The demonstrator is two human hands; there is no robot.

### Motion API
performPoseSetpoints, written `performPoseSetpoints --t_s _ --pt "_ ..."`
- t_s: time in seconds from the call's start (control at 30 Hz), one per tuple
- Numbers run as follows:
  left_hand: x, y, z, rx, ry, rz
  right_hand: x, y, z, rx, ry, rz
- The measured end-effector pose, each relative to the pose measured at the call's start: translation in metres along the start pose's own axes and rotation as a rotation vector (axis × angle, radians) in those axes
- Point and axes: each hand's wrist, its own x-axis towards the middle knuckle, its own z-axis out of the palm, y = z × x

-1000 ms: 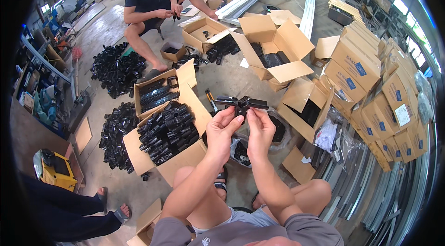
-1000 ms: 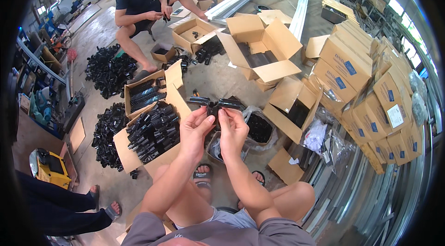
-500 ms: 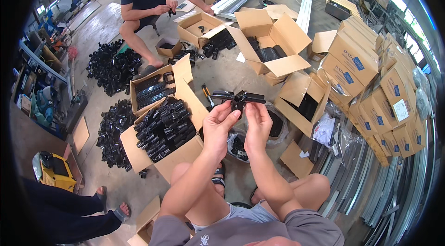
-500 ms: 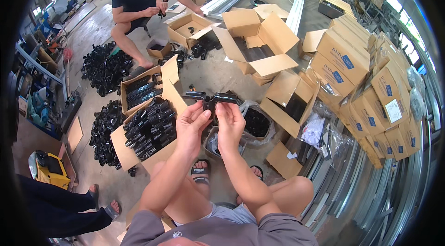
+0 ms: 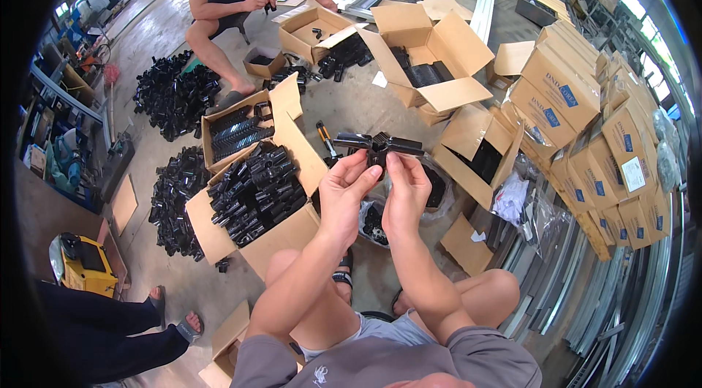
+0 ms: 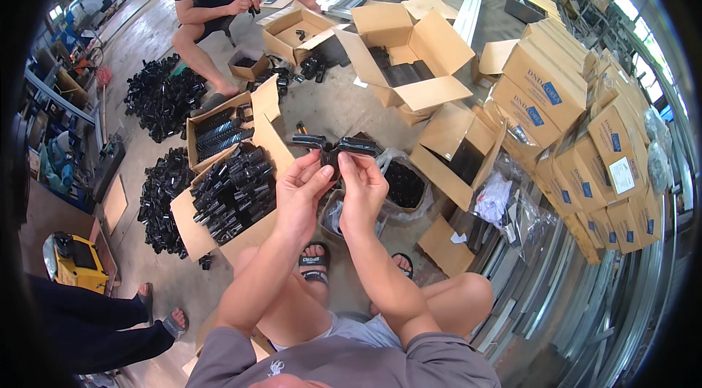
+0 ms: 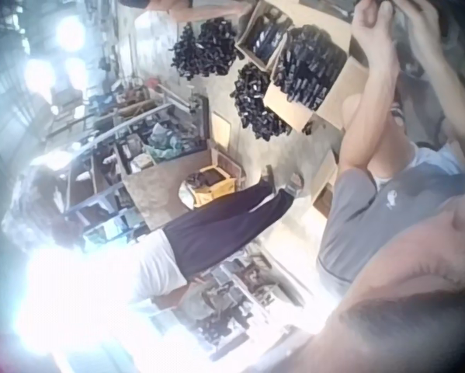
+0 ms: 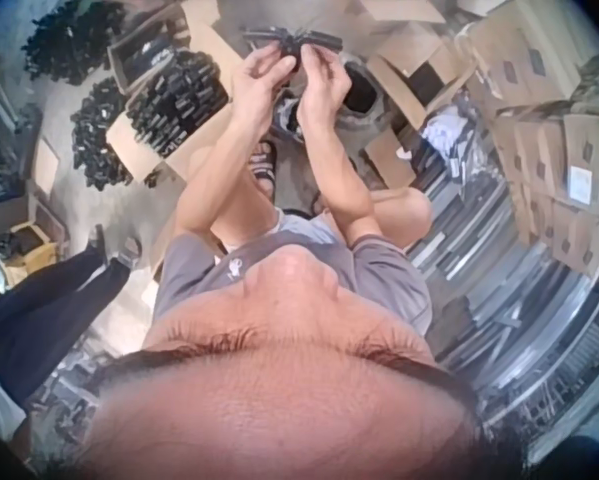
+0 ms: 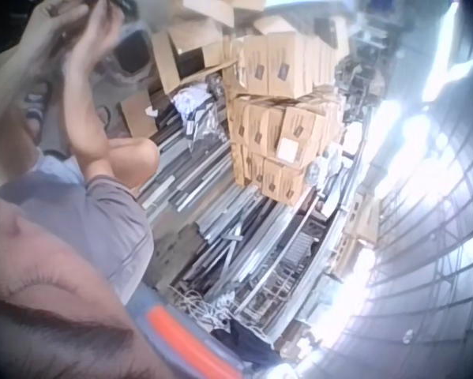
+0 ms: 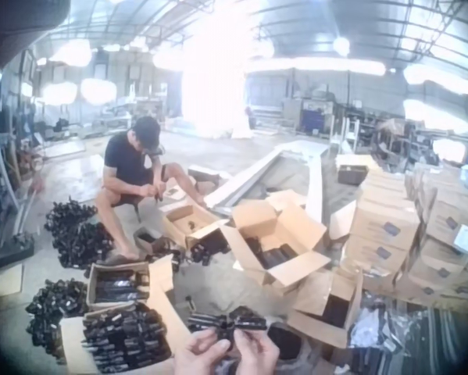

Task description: The person picks up and joins several black metal components together by hand while sitting on the floor of a fabrication shop.

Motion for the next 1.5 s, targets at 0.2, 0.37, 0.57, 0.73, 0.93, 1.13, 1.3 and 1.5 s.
performPoseSetpoints --t_s 0.2,0.37,0.57,0.73,0.93,1.13,1.3,1.5 --pt "0.001 0.001 0.0 -0.018 0.014 -0.01 -0.002 0.0 0.005 0.049 0.027 0.021" --pt "0.0 -0.003 0.0 0.027 0.005 -0.002 0.002 0.002 0.001 0.075 0.061 0.069" --pt "0.0 -0.001 -0.006 -0.017 -0.005 0.053 -0.008 0.008 0.005 0.091 -0.017 0.02" --pt "0.0 -0.001 -0.001 0.009 -0.005 0.019 -0.003 0.008 -0.003 0.066 0.005 -0.077" --pt "0.002 -0.003 -0.005 0.067 -0.006 0.065 -0.002 0.017 0.001 0.037 0.056 0.0" --pt "0.016 0.031 -0.019 0.139 0.18 0.187 0.017 0.037 -0.018 -0.158 0.08 -0.033" --pt "0.035 0.059 -0.063 -0.079 0.141 0.199 0.112 0.141 -0.134 -0.513 0.288 0.28" --pt "0.033 0.067 -0.057 -0.132 0.056 0.133 0.172 0.225 -0.203 -1.75 -0.3 0.033"
